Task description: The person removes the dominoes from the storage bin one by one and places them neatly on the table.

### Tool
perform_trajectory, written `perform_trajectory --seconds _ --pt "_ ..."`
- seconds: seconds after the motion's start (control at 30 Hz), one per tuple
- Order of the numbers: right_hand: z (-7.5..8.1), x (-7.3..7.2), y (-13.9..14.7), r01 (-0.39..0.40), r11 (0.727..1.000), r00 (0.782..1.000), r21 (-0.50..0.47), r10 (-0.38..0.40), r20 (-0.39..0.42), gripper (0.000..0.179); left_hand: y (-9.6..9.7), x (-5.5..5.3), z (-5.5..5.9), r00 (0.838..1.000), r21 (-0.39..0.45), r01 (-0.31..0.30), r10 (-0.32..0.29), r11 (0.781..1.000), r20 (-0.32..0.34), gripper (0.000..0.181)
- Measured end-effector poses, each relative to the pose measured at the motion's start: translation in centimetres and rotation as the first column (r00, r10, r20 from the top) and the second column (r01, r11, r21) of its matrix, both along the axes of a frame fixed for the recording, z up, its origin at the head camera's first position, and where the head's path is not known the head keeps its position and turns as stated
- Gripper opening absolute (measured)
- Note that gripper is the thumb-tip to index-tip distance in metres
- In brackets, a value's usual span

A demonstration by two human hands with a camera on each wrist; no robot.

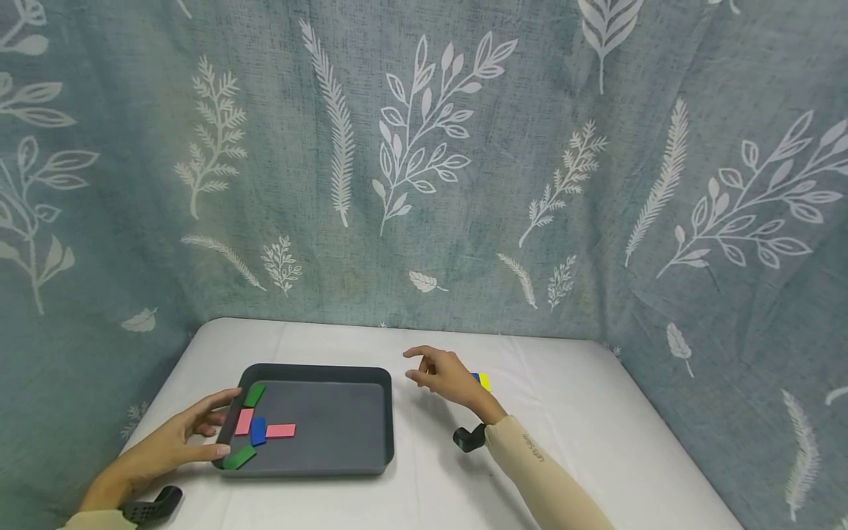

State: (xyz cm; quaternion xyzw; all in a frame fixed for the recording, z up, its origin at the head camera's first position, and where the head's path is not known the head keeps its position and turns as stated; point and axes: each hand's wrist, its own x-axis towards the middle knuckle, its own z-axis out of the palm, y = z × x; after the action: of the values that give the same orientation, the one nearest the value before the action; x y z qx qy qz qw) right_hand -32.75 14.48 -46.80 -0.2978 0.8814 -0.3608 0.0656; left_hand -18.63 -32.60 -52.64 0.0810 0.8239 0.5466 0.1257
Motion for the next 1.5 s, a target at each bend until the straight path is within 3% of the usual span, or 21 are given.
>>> perform_trajectory --seconds 0.8,1.17,1.5 --pt "0.5 1.6 -8.1 -0.201 0.980 0.977 0.014 0.201 -0.073 0.037 0.2 -0.1 -0.1 1.000 -0.074 -0.022 0.022 0.997 -0.003 0.093" --pt "0.5 2.5 -11.4 -0.271 0.957 0.953 0.102 0.282 -0.112 0.040 0.2 -0.2 0.0 1.000 -0.064 -0.019 0.019 0.998 0.000 0.093" --pt "0.0 2.6 -13.5 -0.321 0.933 0.937 0.163 0.337 -0.087 0.039 0.2 -0.4 -0.2 0.999 -0.065 -0.035 0.035 0.997 0.011 0.094"
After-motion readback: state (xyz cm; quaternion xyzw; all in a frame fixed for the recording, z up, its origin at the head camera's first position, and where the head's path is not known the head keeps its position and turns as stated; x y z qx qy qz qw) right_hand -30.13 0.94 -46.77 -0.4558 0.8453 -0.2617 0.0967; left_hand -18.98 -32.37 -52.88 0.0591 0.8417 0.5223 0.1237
